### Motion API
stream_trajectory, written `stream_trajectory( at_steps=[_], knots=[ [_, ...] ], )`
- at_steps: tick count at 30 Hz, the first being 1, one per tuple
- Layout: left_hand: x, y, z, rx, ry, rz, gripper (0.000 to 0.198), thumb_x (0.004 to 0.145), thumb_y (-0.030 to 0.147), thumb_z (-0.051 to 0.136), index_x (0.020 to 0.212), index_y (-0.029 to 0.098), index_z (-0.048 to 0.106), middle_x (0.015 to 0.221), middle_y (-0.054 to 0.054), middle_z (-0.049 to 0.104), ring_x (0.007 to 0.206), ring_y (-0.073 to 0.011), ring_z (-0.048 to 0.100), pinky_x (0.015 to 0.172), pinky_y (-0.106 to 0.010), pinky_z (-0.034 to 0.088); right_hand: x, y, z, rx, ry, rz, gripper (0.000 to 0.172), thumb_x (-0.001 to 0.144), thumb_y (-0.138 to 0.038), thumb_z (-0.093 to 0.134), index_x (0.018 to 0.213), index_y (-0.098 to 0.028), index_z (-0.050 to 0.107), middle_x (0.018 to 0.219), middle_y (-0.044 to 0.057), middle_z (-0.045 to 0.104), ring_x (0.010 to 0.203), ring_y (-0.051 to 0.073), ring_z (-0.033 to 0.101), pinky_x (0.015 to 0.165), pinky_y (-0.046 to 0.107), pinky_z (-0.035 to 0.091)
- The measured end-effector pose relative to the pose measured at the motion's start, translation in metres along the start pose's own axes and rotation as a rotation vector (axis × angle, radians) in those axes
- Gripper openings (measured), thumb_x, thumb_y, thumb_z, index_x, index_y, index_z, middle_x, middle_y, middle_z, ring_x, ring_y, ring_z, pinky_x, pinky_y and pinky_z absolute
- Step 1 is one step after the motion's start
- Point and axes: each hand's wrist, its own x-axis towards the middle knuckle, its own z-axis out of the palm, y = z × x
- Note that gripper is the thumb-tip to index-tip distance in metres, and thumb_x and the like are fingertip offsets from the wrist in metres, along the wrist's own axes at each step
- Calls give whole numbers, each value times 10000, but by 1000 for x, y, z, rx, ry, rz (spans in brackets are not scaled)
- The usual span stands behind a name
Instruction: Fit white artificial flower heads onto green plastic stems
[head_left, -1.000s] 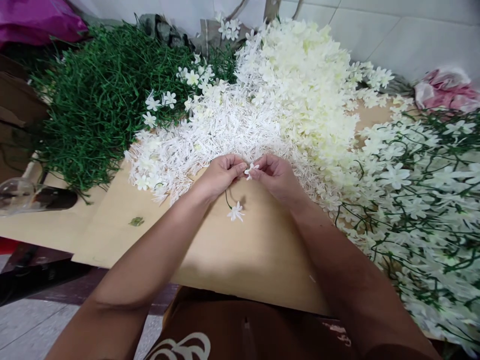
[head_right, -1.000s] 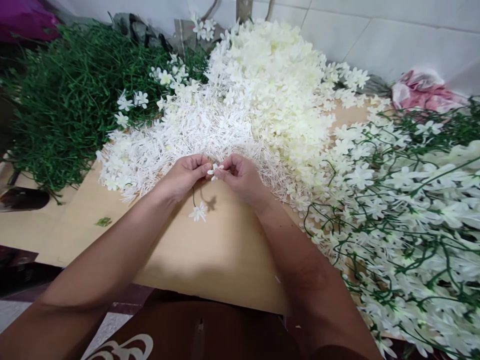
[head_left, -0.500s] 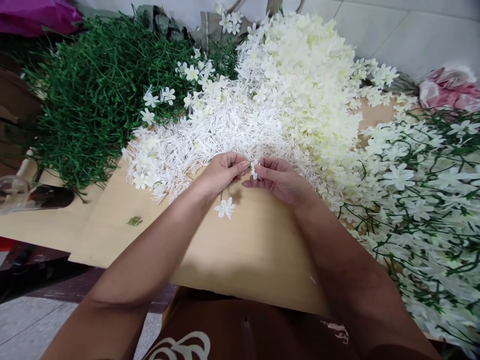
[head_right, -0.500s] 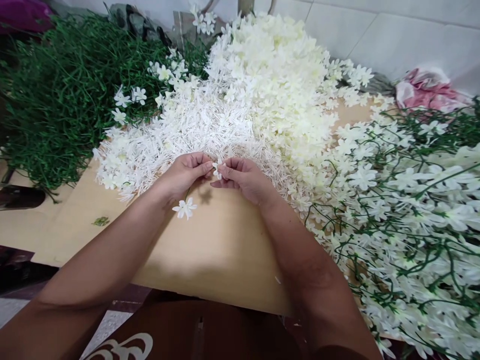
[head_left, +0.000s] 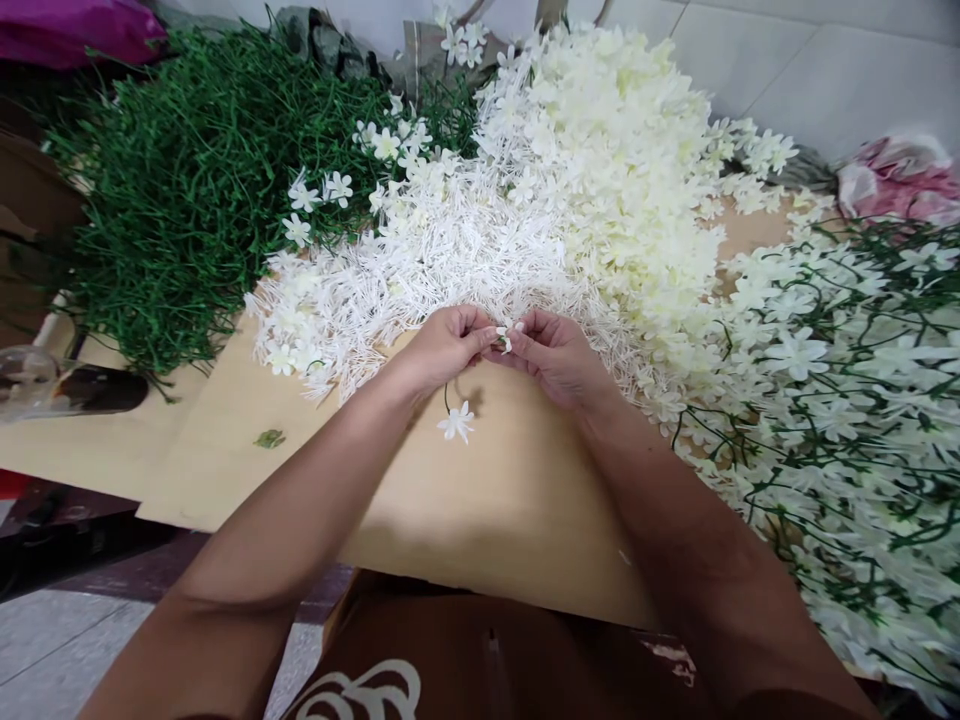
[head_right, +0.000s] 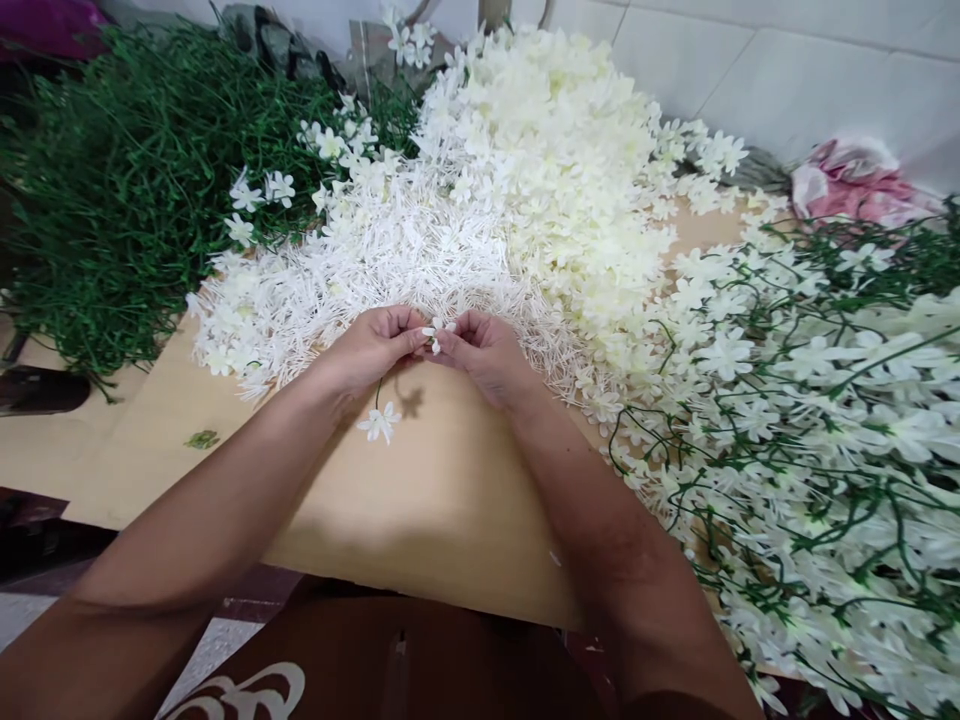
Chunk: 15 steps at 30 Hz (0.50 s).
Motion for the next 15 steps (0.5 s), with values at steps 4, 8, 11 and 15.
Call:
stream_trajectory(
  at_steps=[4, 8, 11, 15],
  knots=[
    [-1, 1, 4, 25, 43, -12, 160, 736, 100, 629, 615, 149, 537, 546, 33, 518, 508, -64, 419, 526, -213, 305, 0, 5, 0, -69, 20, -70, 492, 466, -503, 893, 646, -203, 546, 608, -67, 588, 595, 83, 571, 706, 295, 557],
    [1, -2, 5, 69, 64, 20, 167, 740, 103, 596, 597, 159, 530, 529, 41, 495, 513, -75, 395, 537, -225, 305, -2, 8, 2, -169, 48, -143, 486, 512, -544, 858, 660, -211, 536, 624, -47, 608, 613, 98, 576, 648, 271, 494],
    [2, -4, 4, 88, 56, 37, 163, 735, 120, 596, 594, 166, 527, 535, 42, 497, 521, -80, 396, 551, -232, 317, -2, 8, 3, -203, 52, -170, 470, 534, -551, 844, 659, -213, 543, 627, -43, 610, 619, 104, 570, 649, 275, 473],
    [0, -4, 3, 92, 34, 46, 137, 733, 140, 596, 616, 168, 530, 564, 37, 511, 546, -85, 408, 548, -229, 306, -1, 8, 4, -222, 52, -176, 463, 545, -547, 839, 652, -211, 539, 614, -48, 590, 614, 103, 555, 646, 278, 460]
  ],
)
